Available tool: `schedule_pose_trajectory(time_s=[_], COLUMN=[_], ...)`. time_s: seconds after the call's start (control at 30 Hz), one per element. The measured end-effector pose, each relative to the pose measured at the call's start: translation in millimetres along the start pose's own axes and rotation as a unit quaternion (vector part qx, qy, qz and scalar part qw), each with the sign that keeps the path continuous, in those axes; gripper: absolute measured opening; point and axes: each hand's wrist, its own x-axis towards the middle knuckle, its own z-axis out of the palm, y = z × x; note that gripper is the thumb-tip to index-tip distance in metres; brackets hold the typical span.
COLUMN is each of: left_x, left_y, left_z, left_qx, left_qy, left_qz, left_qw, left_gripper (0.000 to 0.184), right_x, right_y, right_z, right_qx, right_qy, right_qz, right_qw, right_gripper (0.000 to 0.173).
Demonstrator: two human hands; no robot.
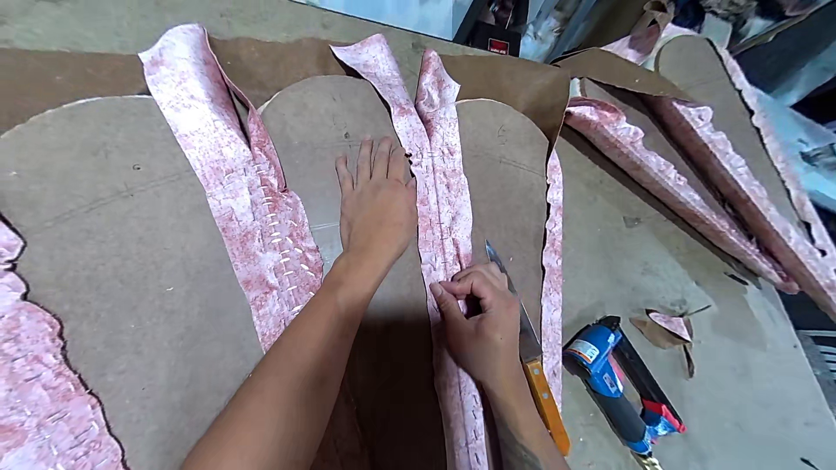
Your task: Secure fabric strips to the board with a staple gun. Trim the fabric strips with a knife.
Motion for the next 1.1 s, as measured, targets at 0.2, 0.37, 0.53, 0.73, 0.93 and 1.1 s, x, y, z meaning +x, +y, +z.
schedule_pose_trajectory(time_s=[0.2,0.37,0.53,0.73,0.93,1.1], left_x=[0.5,-1.2,-2.5,-1.7,-1.8,-4.2], left_y=[1.1,0.5,-1.5,-2.5,1.6,-0.5], left_z=[2.5,5.5,8.5,4.7,3.5,1.1], left_qx=[0.014,0.024,0.022,0.009,0.005,-0.022], left_qy=[0.014,0.013,0.032,0.019,0.011,0.044], left_qz=[0.011,0.014,0.023,0.028,0.02,0.028], left_qw=[1.0,1.0,0.999,0.999,1.0,0.998], left_gripper=[0.053,0.055,0.055,0.055,0.054,0.052], right_x=[3.8,8.2,0.5,-72.7,-204.0,-256.5], right_y=[1.1,2.0,-0.5,-7.5,21.9,-4.9], right_z=[1.1,7.6,1.6,-103.1,-215.5,-201.7], right_qx=[0.013,-0.043,0.01,0.047,-0.117,-0.18], right_qy=[0.032,0.106,0.085,0.094,0.134,-0.075], right_qz=[-0.016,0.077,0.069,0.076,0.225,0.249], right_qw=[0.999,0.99,0.994,0.992,0.958,0.949], right_gripper=[0.009,0.01,0.009,0.009,0.034,0.047])
